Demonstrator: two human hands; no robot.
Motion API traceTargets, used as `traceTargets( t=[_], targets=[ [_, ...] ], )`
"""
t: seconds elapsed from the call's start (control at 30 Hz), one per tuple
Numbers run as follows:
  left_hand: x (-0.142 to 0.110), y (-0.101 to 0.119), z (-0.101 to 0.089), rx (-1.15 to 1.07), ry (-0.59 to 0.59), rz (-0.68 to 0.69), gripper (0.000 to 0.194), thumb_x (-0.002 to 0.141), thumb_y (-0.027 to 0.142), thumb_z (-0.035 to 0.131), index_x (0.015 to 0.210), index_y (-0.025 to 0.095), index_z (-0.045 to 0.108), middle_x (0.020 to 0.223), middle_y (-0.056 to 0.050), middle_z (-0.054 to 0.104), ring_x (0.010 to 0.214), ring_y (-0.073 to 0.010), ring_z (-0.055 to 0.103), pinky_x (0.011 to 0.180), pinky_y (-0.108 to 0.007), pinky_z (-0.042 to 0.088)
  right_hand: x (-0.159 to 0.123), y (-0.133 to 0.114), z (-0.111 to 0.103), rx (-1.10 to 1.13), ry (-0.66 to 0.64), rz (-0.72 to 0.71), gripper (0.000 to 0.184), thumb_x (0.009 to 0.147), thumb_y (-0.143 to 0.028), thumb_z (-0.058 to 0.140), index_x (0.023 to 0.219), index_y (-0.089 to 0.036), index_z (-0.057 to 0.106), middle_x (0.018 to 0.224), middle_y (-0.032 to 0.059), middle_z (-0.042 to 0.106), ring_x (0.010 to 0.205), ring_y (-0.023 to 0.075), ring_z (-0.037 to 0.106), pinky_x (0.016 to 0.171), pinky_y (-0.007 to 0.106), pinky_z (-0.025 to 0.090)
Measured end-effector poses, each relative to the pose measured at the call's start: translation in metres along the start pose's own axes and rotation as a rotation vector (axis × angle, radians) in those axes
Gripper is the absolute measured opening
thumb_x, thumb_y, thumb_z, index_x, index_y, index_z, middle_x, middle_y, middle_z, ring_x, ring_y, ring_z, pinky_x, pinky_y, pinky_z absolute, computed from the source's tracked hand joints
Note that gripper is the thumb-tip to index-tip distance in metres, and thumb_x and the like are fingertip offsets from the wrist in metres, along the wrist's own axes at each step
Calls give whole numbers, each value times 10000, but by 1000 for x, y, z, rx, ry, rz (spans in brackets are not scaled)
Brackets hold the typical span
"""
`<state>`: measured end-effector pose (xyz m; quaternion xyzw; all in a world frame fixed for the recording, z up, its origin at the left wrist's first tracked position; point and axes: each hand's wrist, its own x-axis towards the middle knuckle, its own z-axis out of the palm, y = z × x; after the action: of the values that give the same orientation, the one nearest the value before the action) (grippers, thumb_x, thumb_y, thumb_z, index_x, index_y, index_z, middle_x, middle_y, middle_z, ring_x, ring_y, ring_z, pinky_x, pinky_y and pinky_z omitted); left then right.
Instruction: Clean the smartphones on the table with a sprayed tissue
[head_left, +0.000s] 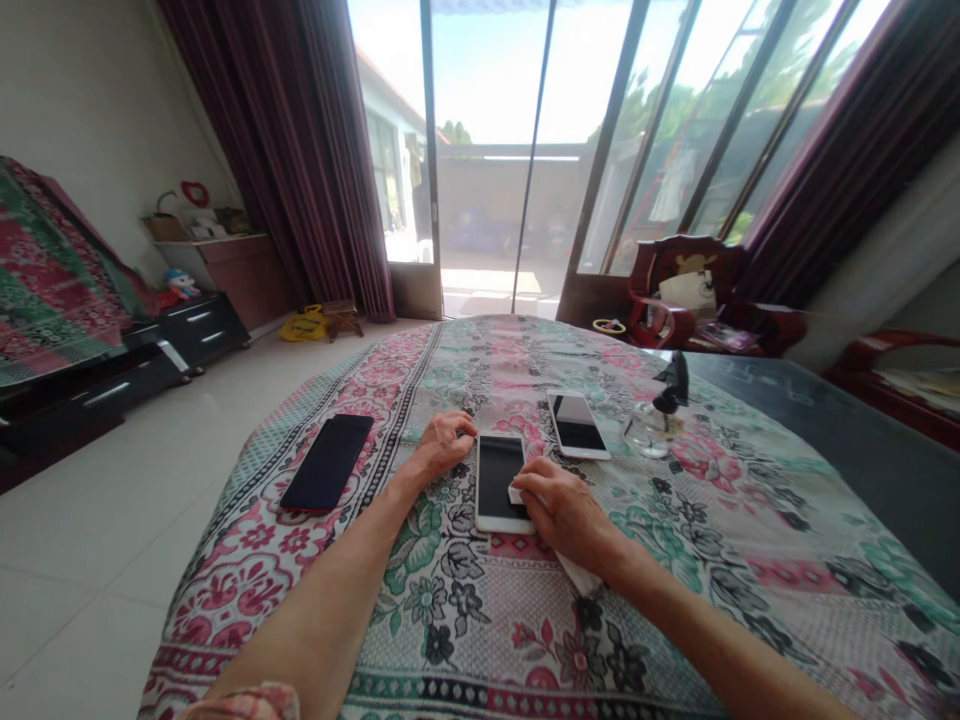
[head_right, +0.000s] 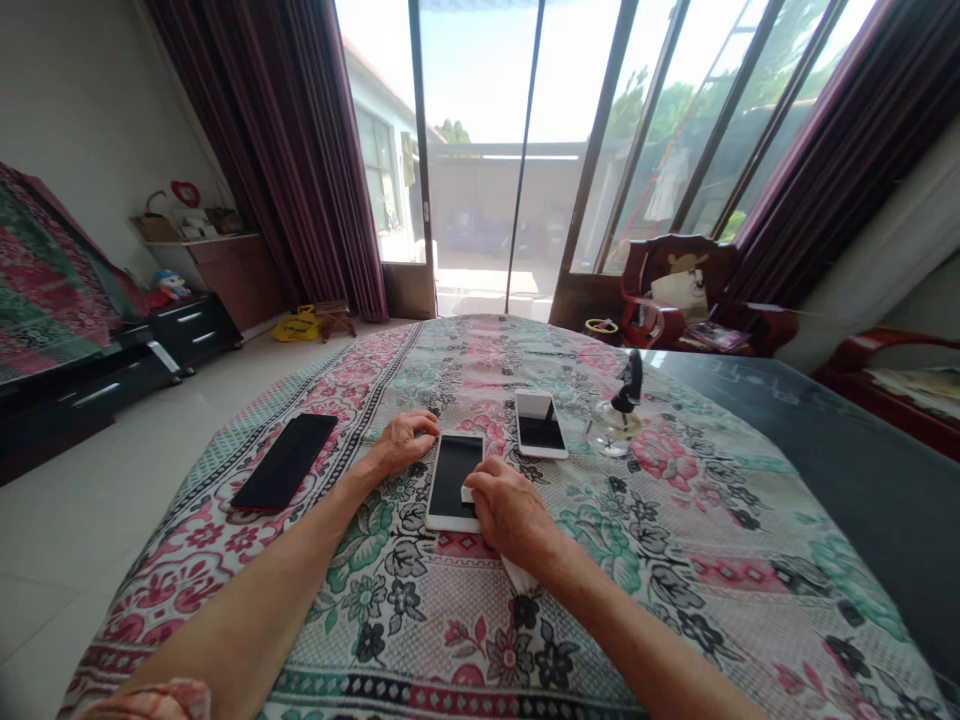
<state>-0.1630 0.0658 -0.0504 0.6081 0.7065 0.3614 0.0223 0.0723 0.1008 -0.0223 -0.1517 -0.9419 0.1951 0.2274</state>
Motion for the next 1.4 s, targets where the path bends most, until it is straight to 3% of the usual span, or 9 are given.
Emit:
traceTargets(
  t=[0.23,0.47,0.6,0.77,1.03,1.4],
  targets=[
    [0,2,4,44,-46,87,280,724,54,538,833,201,750,1029,-40,703,997,-185,634,1010,-328,443,0,0,-1,-10,-3,-2,241,867,-91,448,866,-168,677,874,73,601,792,155,578,750,273,473],
    [-3,11,4,42,-122,119,279,738,59,545,836,215,754,1059,-37,691,1007,-185,618,1027,-362,414,-2,-3,-19,-63,-146,-6,238,770,-42,499,745,-185,689,819,49,610,740,151,579,695,256,448],
    [-3,12,6,16,-120,103,249,742,86,562,813,224,757,1073,-21,688,1007,-178,617,1012,-332,425,1,5,-25,-25,-45,-10,235,817,-72,493,830,-192,694,840,51,623,773,153,592,731,261,458],
    [-3,8,8,-36,-102,94,219,743,106,596,813,231,762,1071,-21,691,1013,-188,617,1009,-330,426,14,20,-15,-20,101,-20,206,864,-100,484,910,-189,664,915,60,613,831,155,591,765,277,477],
    [-2,3,10,-56,-124,83,209,744,131,617,844,235,768,1091,-34,683,1041,-197,613,1003,-326,439,32,24,9,-202,37,-68,200,926,-198,479,853,-179,665,968,82,606,903,179,555,858,340,454],
    [-1,-4,11,-88,-139,142,198,757,163,611,855,232,769,1086,-32,683,999,-183,626,972,-292,456,43,33,8,-108,-5,13,148,852,-169,584,763,-166,702,852,64,629,815,164,579,777,286,467]
  ],
)
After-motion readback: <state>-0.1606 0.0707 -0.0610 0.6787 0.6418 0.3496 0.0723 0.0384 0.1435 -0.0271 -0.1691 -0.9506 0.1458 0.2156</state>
